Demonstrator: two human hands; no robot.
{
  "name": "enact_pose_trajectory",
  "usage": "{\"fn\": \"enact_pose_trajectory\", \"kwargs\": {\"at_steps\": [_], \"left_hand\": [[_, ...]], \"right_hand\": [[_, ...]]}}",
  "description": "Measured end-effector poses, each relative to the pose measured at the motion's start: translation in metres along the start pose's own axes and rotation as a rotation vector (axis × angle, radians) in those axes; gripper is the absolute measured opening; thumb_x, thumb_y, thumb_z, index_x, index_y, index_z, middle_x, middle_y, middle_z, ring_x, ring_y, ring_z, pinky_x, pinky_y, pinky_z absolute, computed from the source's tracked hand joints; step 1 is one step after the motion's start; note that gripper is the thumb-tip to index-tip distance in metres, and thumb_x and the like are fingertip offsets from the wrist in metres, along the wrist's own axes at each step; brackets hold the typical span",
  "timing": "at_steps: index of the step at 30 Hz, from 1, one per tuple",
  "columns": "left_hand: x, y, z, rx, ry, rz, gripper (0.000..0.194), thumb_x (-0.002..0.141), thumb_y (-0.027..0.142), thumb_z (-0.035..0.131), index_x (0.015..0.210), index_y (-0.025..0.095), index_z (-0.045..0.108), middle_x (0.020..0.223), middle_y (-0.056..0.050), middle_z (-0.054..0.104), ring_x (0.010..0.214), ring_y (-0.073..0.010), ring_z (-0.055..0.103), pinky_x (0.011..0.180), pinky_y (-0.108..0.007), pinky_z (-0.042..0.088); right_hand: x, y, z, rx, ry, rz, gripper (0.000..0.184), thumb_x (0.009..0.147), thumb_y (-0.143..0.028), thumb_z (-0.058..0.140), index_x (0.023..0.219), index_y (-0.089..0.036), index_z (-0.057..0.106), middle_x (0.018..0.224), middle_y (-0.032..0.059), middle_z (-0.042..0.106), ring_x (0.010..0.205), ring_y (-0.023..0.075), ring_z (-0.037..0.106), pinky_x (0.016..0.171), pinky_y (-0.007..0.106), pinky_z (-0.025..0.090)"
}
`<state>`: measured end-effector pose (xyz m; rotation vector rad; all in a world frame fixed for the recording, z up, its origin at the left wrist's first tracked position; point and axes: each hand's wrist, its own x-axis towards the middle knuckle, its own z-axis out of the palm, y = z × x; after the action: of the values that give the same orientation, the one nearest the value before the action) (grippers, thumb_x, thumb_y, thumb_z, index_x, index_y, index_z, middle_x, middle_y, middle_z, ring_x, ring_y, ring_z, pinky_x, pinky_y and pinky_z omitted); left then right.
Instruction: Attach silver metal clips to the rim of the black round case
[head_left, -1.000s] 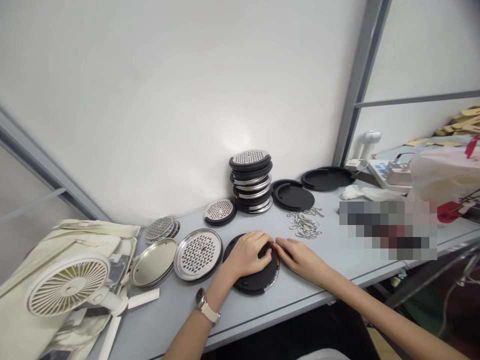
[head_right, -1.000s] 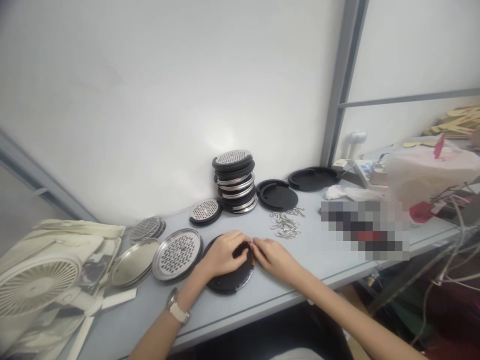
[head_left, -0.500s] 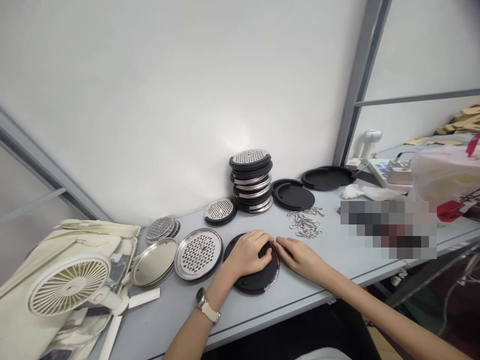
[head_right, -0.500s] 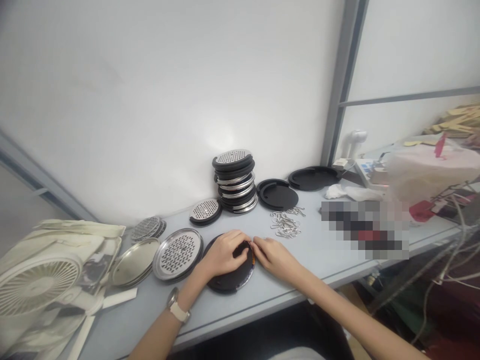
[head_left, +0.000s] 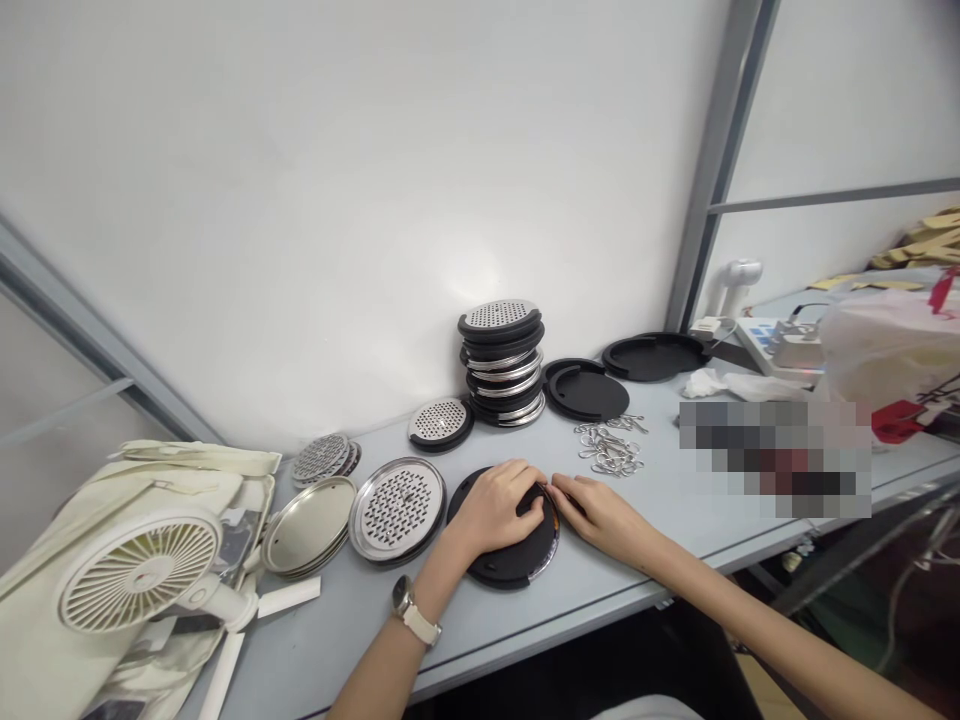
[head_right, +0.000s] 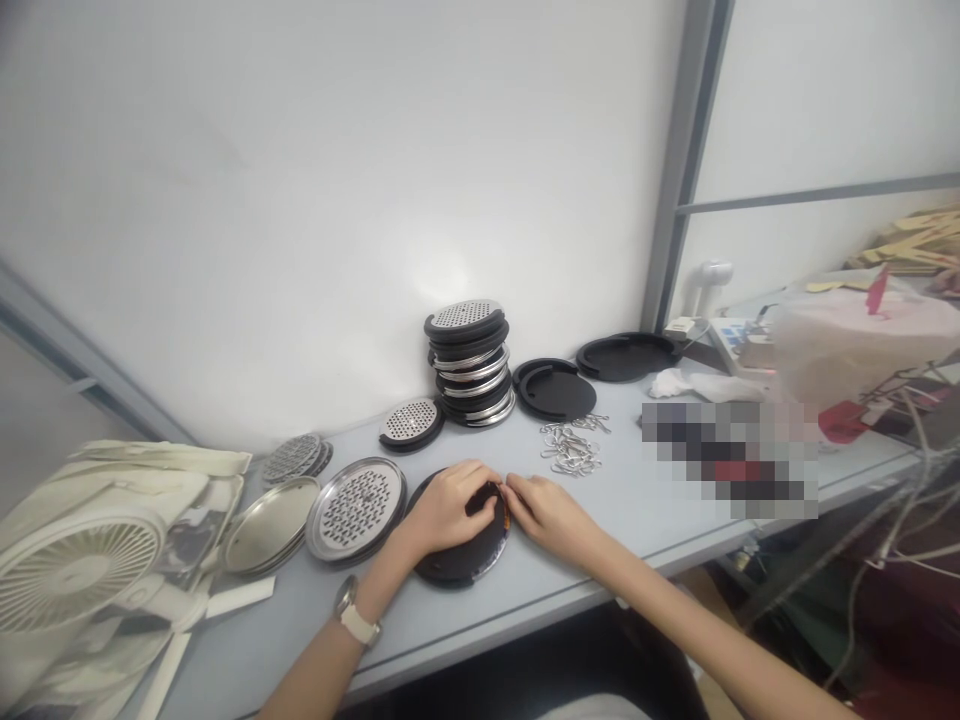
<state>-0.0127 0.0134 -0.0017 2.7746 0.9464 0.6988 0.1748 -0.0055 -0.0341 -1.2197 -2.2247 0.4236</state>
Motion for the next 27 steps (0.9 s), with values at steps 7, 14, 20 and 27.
{"fn": "enact_pose_trajectory", "kwargs": {"at_steps": [7,14,20,27], "left_hand": [[-0.0003,0.0001,-0.0009,-0.002,-0.001,0.009,0.017,0.082,0.014,0.053,0.098,0.018,0.053,0.094,-0.004,0.060,0.090,-0.0189,0.056,0.081,-0.030,0.045],[-0.0002,0.0005,-0.0011,-0.009,-0.004,0.013,0.015,0.082,0.014,0.053,0.097,0.018,0.054,0.091,-0.004,0.062,0.087,-0.0192,0.057,0.079,-0.030,0.045],[0.0001,0.0001,-0.0011,-0.026,0.004,0.016,0.015,0.082,0.014,0.053,0.097,0.018,0.055,0.091,-0.004,0.062,0.087,-0.0188,0.057,0.080,-0.031,0.045],[0.0009,-0.0007,0.0000,-0.029,0.008,0.017,0.015,0.082,0.013,0.052,0.096,0.017,0.055,0.092,-0.005,0.063,0.088,-0.0195,0.058,0.080,-0.031,0.046]], "right_hand": [[-0.0004,0.0009,0.0012,0.010,0.019,0.008,0.031,0.099,-0.031,0.028,0.075,-0.021,0.046,0.064,0.0007,0.056,0.056,0.0156,0.052,0.056,0.026,0.035],[-0.0001,0.0023,0.0024,0.013,0.014,0.013,0.031,0.099,-0.032,0.027,0.075,-0.022,0.043,0.064,0.0003,0.055,0.056,0.0157,0.052,0.056,0.026,0.035],[-0.0014,0.0017,0.0022,0.022,0.019,0.018,0.031,0.099,-0.033,0.027,0.075,-0.022,0.041,0.064,0.0002,0.054,0.057,0.0161,0.053,0.057,0.026,0.035],[-0.0014,0.0011,0.0017,0.040,0.039,0.036,0.030,0.099,-0.034,0.027,0.074,-0.022,0.041,0.062,-0.0005,0.053,0.055,0.0156,0.052,0.056,0.025,0.034]]}}
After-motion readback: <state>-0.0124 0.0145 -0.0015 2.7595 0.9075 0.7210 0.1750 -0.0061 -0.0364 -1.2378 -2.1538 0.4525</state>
